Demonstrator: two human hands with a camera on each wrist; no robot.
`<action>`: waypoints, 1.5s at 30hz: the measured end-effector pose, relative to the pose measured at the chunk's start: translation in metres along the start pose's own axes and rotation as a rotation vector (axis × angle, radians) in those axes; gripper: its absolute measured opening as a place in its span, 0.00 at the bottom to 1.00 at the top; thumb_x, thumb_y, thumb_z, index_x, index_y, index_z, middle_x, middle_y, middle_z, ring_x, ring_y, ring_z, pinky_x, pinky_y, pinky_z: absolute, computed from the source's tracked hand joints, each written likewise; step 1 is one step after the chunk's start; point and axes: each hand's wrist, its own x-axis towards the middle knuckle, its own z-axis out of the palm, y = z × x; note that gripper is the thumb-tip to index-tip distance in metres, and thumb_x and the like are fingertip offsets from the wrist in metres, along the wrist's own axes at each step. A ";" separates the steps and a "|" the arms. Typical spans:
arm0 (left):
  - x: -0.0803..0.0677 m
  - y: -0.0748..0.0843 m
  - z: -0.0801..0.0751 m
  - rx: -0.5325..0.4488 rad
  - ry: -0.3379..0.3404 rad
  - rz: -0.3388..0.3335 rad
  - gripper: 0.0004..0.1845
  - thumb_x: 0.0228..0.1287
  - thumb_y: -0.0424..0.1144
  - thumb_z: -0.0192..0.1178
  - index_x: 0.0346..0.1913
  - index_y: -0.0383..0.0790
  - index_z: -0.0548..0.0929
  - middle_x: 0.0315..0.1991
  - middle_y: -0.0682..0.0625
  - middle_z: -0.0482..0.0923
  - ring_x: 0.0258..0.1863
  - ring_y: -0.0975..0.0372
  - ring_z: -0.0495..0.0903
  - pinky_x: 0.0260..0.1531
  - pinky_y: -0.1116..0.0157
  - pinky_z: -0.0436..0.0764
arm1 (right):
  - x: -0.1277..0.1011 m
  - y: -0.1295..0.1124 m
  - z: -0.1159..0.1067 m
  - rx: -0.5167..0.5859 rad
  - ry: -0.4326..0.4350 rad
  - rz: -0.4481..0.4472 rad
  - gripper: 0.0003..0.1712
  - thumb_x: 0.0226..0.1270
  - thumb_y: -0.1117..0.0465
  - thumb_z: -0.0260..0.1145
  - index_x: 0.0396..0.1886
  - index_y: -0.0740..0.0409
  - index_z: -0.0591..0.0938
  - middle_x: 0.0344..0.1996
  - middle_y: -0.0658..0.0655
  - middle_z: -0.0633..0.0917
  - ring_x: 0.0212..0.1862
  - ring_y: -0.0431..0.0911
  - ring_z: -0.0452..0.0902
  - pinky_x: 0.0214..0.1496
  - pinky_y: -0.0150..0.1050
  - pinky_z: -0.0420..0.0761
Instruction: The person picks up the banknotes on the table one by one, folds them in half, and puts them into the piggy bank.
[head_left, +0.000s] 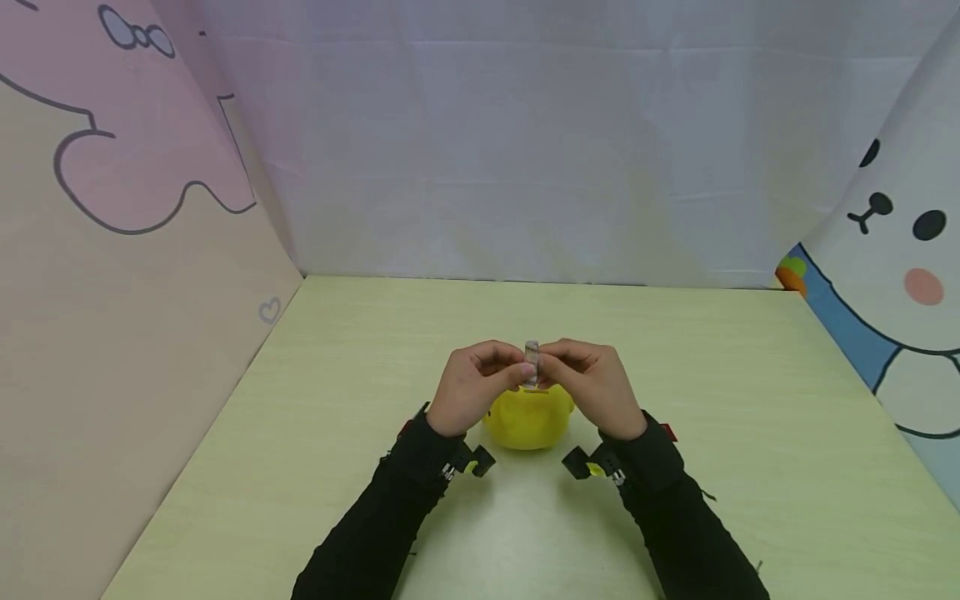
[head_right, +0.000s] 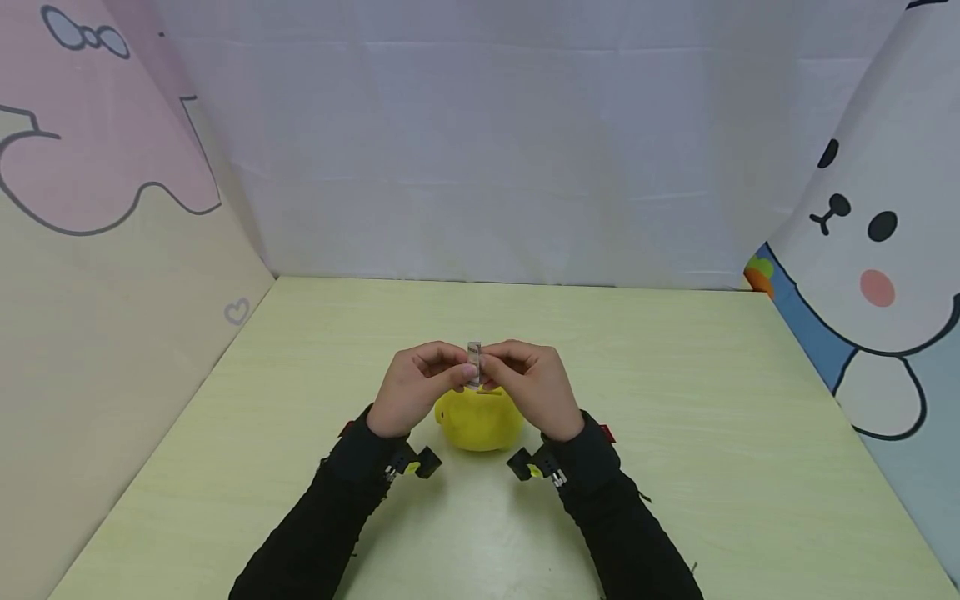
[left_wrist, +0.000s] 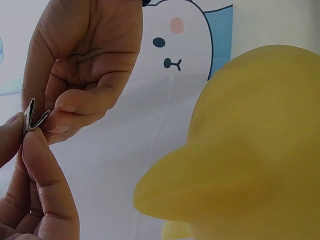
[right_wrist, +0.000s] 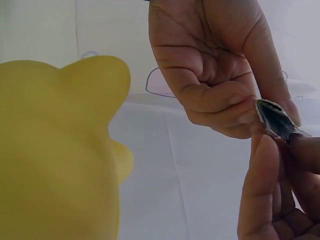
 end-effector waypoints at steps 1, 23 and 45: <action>0.000 0.000 0.000 -0.002 0.000 0.002 0.08 0.65 0.30 0.63 0.44 0.28 0.83 0.39 0.39 0.83 0.32 0.67 0.82 0.37 0.69 0.83 | 0.000 0.000 0.000 -0.007 0.005 -0.005 0.12 0.71 0.63 0.63 0.45 0.65 0.86 0.35 0.52 0.88 0.32 0.40 0.82 0.39 0.35 0.86; 0.001 -0.003 0.001 0.049 -0.031 0.041 0.07 0.65 0.32 0.63 0.42 0.30 0.84 0.37 0.35 0.84 0.34 0.46 0.82 0.35 0.68 0.81 | -0.001 -0.008 -0.001 0.002 0.027 0.044 0.11 0.67 0.66 0.66 0.46 0.67 0.84 0.40 0.67 0.86 0.36 0.38 0.83 0.42 0.32 0.85; 0.000 -0.005 0.004 0.034 -0.046 0.048 0.09 0.66 0.33 0.63 0.44 0.30 0.83 0.39 0.36 0.84 0.33 0.64 0.83 0.40 0.65 0.85 | 0.000 -0.007 -0.002 -0.018 0.065 -0.028 0.06 0.67 0.67 0.65 0.39 0.67 0.85 0.30 0.60 0.85 0.30 0.41 0.79 0.36 0.32 0.83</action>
